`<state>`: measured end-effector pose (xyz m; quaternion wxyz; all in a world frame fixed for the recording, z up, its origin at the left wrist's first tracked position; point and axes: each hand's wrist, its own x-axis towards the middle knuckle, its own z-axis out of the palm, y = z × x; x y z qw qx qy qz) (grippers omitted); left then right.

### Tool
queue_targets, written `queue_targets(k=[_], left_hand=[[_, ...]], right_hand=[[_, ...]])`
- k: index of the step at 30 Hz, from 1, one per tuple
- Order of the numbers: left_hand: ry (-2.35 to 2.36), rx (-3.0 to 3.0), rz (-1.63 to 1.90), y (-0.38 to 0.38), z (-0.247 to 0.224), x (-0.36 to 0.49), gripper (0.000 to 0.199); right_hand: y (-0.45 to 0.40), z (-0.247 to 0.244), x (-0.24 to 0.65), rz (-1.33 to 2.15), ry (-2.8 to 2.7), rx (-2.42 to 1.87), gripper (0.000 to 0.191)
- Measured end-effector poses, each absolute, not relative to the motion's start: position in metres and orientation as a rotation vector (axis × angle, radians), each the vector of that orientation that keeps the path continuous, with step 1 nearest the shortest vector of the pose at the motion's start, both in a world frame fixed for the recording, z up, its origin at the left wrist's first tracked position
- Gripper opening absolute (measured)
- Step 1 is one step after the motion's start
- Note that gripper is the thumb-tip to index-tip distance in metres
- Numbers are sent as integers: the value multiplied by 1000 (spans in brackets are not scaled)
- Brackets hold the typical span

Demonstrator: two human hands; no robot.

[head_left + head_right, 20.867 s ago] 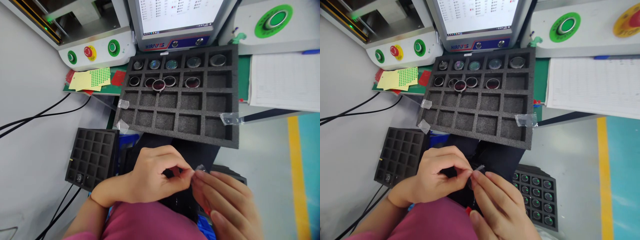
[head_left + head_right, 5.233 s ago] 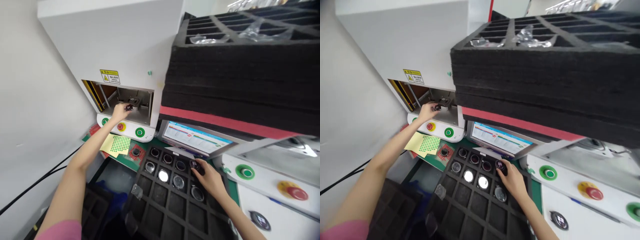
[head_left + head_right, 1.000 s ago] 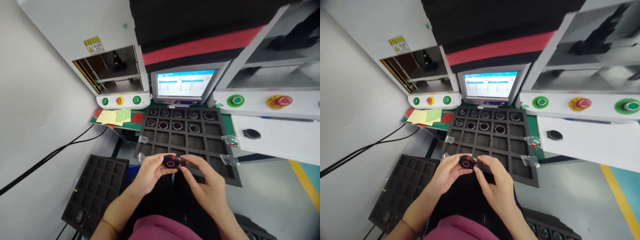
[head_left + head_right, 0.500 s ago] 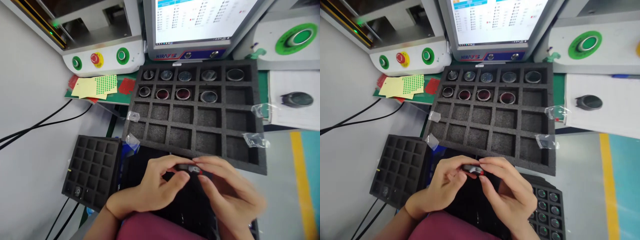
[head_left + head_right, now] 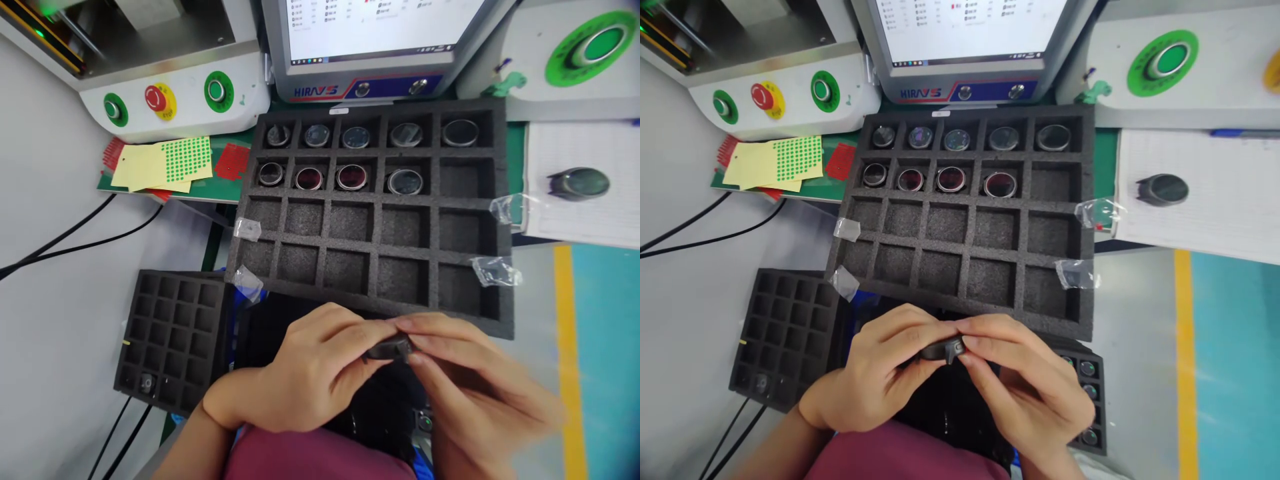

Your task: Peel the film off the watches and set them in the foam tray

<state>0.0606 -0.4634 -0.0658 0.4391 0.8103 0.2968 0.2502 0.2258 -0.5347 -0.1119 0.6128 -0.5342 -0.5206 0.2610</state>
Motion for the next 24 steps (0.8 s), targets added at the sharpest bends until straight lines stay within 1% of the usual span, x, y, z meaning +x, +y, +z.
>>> queue_targets(k=[3, 6, 10, 16, 19, 22, 24], left_hand=[[703, 2072, 607, -462, -66, 59, 27], [684, 2125, 594, -461, -65, 57, 26], [685, 2169, 538, -459, -66, 55, 29], [617, 2189, 489, -458, -69, 54, 24], [590, 2162, 495, -458, -70, 53, 25], [587, 2125, 502, -457, -69, 52, 27], [585, 2102, 500, -457, -69, 52, 27]], right_hand=[[-537, -112, 226, 541, -1224, -1286, 17], [-536, -109, 229, 553, -1260, -1296, 16], [-527, -98, 241, 684, -1377, -1294, 13], [-515, -85, 263, 870, -1607, -1157, 11], [-517, -87, 262, 842, -1555, -1147, 13], [-519, -90, 256, 744, -1517, -1122, 21], [-520, -90, 255, 671, -1559, -1102, 20]])
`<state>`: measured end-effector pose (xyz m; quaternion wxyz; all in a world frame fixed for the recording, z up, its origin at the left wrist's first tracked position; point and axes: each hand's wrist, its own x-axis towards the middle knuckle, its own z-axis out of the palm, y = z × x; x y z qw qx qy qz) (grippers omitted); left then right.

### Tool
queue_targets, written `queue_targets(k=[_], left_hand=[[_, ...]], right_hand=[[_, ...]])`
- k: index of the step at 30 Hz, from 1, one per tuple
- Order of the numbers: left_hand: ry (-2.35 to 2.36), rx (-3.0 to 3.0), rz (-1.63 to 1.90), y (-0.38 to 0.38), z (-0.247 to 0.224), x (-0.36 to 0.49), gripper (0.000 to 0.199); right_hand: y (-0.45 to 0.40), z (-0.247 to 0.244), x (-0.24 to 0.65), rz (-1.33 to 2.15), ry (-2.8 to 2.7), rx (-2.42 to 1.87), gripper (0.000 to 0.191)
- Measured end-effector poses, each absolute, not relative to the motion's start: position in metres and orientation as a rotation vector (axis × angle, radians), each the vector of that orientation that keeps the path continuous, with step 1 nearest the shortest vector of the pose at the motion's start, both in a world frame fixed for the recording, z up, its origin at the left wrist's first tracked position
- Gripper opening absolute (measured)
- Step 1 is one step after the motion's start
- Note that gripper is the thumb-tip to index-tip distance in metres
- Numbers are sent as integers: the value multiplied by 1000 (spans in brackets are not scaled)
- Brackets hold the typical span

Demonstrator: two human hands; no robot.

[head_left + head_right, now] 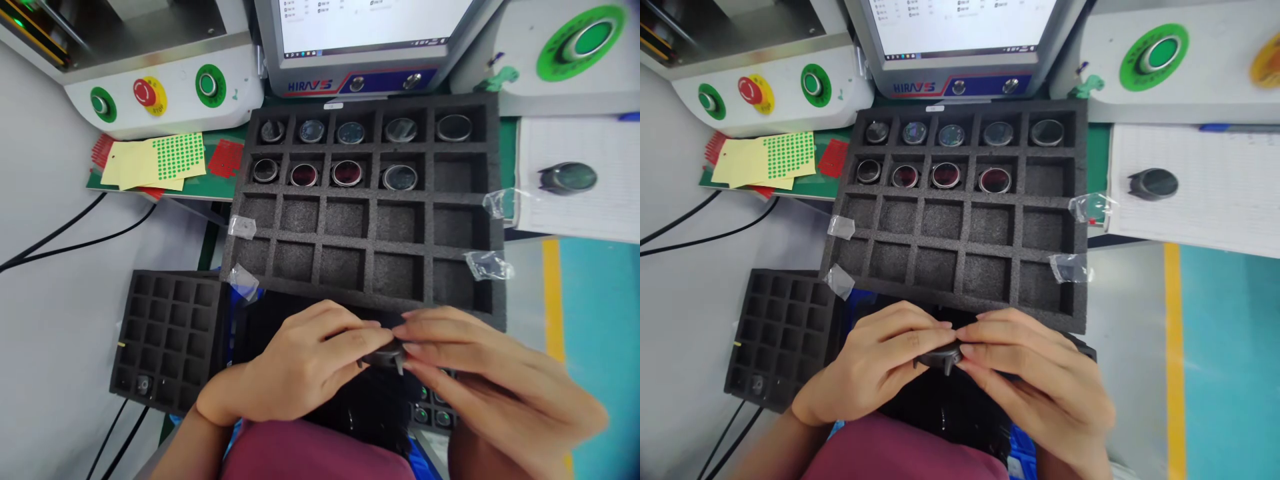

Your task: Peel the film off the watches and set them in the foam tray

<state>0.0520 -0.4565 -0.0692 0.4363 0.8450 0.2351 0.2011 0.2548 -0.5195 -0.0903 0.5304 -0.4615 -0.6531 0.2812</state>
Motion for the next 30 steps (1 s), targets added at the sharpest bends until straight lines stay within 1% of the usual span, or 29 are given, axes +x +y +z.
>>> queue_targets(k=[3, 8, 10, 13, 16, 18, 19, 21, 22, 23, 25, 26, 27, 28, 30], left_hand=[[582, 2089, 499, -456, -70, 51, 26], [589, 2058, 454, -456, -71, 50, 26], [607, 2033, 445, -457, -72, 51, 25], [683, 1997, 479, -458, -72, 54, 24], [934, 1933, 617, -457, -73, 55, 20], [1161, 1839, 745, -454, -76, 54, 16], [1239, 1778, 794, -451, -79, 54, 12], [1272, 1630, 840, -447, -84, 55, 9], [1240, 1544, 830, -445, -86, 57, 10], [1195, 1451, 805, -444, -88, 59, 13], [1103, 1255, 753, -443, -90, 68, 19], [1062, 1164, 733, -444, -90, 73, 22], [1027, 1082, 719, -445, -89, 77, 24], [1000, 1007, 711, -445, -88, 82, 26], [968, 898, 692, -447, -85, 88, 30]], right_hand=[[-517, -87, 256, 618, -1593, -1094, 16], [-509, -80, 263, 711, -1675, -1090, 16], [-508, -80, 264, 698, -1757, -1098, 15], [-513, -80, 261, 554, -1826, -1127, 13], [-524, -81, 260, 413, -1806, -1180, 13], [-527, -86, 267, 353, -1676, -1296, 13], [-527, -90, 274, 297, -1515, -1406, 13], [-521, -103, 293, 172, -1094, -1634, 8], [-516, -111, 304, 141, -923, -1713, 3], [-511, -120, 315, 145, -810, -1767, 14], [-502, -133, 333, 259, -749, -1819, 42], [-498, -137, 338, 324, -735, -1833, 51], [-496, -138, 340, 370, -715, -1841, 54], [-494, -137, 339, 385, -694, -1847, 52], [-496, -126, 329, 332, -614, -1846, 44]])
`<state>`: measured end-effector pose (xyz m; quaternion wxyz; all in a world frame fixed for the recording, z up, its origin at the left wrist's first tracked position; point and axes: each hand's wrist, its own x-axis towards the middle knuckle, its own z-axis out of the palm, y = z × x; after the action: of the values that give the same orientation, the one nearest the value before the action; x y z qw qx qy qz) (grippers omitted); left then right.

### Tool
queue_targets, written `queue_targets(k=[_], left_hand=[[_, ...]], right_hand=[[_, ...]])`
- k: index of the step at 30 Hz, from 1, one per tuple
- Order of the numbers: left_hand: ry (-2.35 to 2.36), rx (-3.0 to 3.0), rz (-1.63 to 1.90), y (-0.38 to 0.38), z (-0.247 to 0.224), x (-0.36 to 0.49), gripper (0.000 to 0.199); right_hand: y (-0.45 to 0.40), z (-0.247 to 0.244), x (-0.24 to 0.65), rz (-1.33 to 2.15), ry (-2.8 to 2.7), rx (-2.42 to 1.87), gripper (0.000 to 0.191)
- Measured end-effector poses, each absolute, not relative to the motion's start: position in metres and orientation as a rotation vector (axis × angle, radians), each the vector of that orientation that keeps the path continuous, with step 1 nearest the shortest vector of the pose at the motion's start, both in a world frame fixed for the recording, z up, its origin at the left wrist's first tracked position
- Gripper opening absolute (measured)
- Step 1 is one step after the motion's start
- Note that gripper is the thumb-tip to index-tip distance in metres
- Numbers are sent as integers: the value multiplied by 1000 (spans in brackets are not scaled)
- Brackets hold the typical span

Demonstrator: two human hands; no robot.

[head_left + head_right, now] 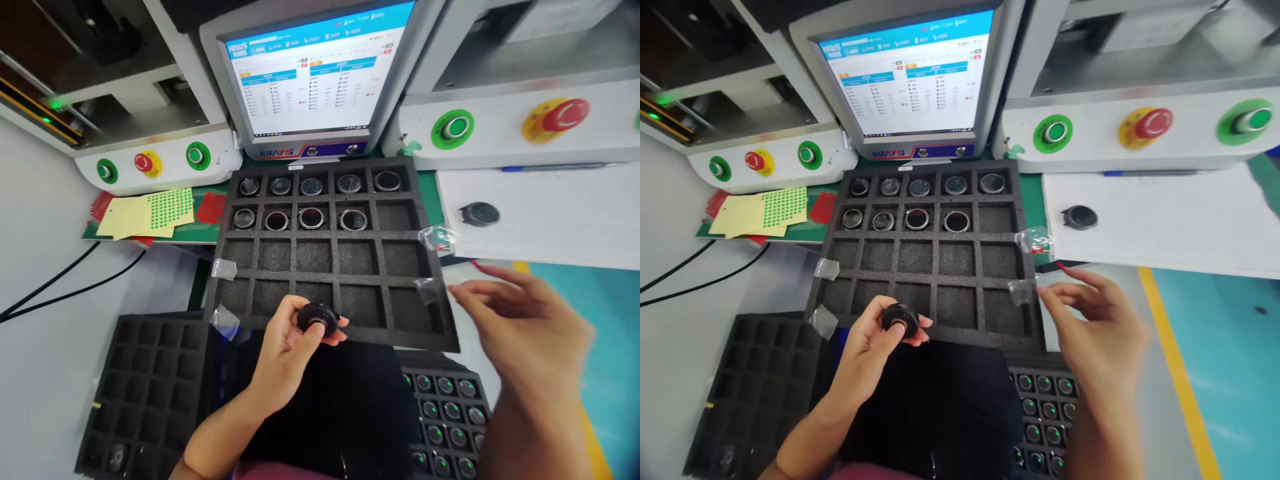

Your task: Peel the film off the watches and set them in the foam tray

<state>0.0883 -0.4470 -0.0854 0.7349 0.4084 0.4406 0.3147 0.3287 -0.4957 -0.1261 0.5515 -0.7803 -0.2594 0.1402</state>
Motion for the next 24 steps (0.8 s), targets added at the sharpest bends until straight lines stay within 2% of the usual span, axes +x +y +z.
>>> queue_targets(k=[3, 6, 10, 18, 21, 24], left_hand=[[974, 892, 644, -449, -86, 94, 29], [935, 901, 630, -452, -92, 96, 30], [863, 834, 689, -460, -101, 101, 37], [802, 1057, 808, -473, -98, 101, 54], [767, 1109, 816, -472, -96, 102, 50], [822, 1112, 825, -471, -96, 104, 36]], right_hand=[[-505, -102, 302, 256, -447, -1768, 36], [-517, -87, 272, 462, -398, -1594, 33], [-522, -92, 238, 790, -425, -1318, 31], [-506, -101, 214, 975, -352, -1082, 29], [-508, -100, 213, 1007, -372, -1068, 30], [-510, -102, 211, 996, -396, -1096, 32]])
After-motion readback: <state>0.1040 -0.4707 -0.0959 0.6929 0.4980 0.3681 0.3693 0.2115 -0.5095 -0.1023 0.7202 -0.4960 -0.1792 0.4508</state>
